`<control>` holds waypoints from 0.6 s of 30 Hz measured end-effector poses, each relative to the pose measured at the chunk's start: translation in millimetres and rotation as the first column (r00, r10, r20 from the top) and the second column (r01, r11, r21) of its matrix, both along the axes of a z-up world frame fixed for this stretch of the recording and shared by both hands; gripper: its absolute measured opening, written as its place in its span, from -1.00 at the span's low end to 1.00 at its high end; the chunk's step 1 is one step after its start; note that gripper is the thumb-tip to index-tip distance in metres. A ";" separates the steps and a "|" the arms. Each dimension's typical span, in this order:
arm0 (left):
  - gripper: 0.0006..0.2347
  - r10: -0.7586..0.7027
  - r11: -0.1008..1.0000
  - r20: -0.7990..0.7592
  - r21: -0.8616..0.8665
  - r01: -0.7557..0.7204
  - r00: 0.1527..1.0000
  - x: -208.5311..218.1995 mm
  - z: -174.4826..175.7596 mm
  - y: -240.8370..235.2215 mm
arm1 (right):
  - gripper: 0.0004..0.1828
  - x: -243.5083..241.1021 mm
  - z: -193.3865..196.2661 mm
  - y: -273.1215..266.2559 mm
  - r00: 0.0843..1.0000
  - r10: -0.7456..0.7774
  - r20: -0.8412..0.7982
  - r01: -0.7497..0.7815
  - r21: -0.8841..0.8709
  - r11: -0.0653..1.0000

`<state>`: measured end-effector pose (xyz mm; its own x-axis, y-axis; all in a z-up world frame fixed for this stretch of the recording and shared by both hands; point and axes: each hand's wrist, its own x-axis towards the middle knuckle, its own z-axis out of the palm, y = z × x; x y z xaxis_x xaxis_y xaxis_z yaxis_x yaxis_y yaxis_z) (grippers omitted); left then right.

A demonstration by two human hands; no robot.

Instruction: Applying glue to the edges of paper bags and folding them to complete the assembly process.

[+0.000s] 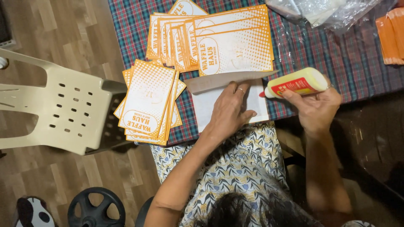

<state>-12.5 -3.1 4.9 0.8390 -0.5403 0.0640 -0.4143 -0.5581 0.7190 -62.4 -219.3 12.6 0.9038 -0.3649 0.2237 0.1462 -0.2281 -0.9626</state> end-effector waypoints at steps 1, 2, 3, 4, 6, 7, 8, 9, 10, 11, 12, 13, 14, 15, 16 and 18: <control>-0.33 0.000 1.000 0.005 0.006 0.000 1.000 0.2 0.3 -0.6 | -0.63 4.2 -1.2 0.0 0.996 0.011 0.092 -0.005 -0.060 0.998; -0.30 0.000 1.000 0.010 0.015 0.000 1.000 0.2 0.6 -0.5 | -0.68 8.0 -3.0 0.9 0.983 0.027 0.183 -0.005 -0.119 0.993; -0.30 -0.002 1.000 0.009 0.017 0.002 1.000 -0.3 2.0 0.1 | -0.68 11.5 -3.3 1.8 0.983 0.025 0.182 -0.003 -0.118 0.993; -0.24 -0.008 1.000 0.010 -0.004 0.008 1.000 0.1 3.6 0.8 | -0.66 16.3 -3.3 2.9 0.978 0.011 0.207 0.018 -0.136 0.990; -0.18 -0.012 1.000 0.012 -0.024 0.012 1.000 0.8 4.0 1.2 | -0.65 23.1 -3.5 4.1 0.972 0.000 0.234 0.037 -0.154 0.987; -0.17 -0.007 1.000 0.012 -0.019 0.007 1.000 1.2 2.4 0.9 | -0.66 25.1 -3.9 4.2 0.974 -0.006 0.225 0.034 -0.118 0.992; -0.17 -0.001 1.000 0.009 -0.015 0.001 1.000 1.1 0.7 1.0 | -0.67 27.0 -4.4 4.6 0.977 -0.010 0.212 0.028 -0.081 0.996; -0.17 0.003 1.000 0.009 -0.015 -0.003 1.000 1.9 -0.3 0.9 | -0.67 22.7 -5.0 4.0 0.977 -0.007 0.212 0.025 -0.081 0.996; -0.17 0.002 1.000 0.010 -0.016 -0.002 1.000 2.1 -1.7 0.5 | -0.65 17.7 -5.8 3.1 0.986 -0.022 0.166 0.030 -0.046 0.998; -0.17 0.002 1.000 0.011 -0.017 -0.002 1.000 2.4 -3.5 -0.1 | -0.62 12.7 -7.0 1.8 0.992 -0.036 0.120 0.038 -0.011 0.999; -0.17 0.000 1.000 0.007 -0.018 0.000 1.000 2.1 -5.1 -0.2 | -0.62 6.0 -6.7 0.7 0.993 -0.038 0.115 0.040 -0.012 0.999; -0.15 -0.001 1.000 0.022 -0.015 0.002 1.000 1.8 -6.7 -0.6 | -0.62 -0.5 -6.5 -0.6 0.997 -0.051 0.059 0.050 0.017 0.999; -0.14 -0.004 1.000 0.036 -0.012 0.004 0.999 1.6 -8.2 -0.6 | -0.63 -7.1 -6.3 -1.6 0.998 -0.063 0.002 0.063 0.047 0.997; -0.14 -0.006 1.000 0.032 -0.011 0.006 0.999 1.5 -7.3 -0.3 | -0.63 -13.1 -0.1 -0.9 0.998 -0.066 -0.002 0.066 0.047 0.997; -0.15 -0.004 1.000 0.035 -0.006 0.004 0.999 1.4 -6.4 -0.4 | -0.65 -19.6 6.2 -0.5 0.996 -0.056 -0.069 0.059 0.034 0.998; -0.15 -0.005 1.000 0.036 -0.002 0.005 0.999 1.1 -6.2 -0.8 | -0.68 -29.5 17.8 0.2 0.989 -0.051 -0.137 0.054 0.021 0.998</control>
<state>-11.3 -4.0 -1.3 0.8334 -0.5444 0.0955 -0.4429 -0.5544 0.7046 -91.9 -219.1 30.4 0.9047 -0.4165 0.0898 0.0012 -0.2083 -0.9781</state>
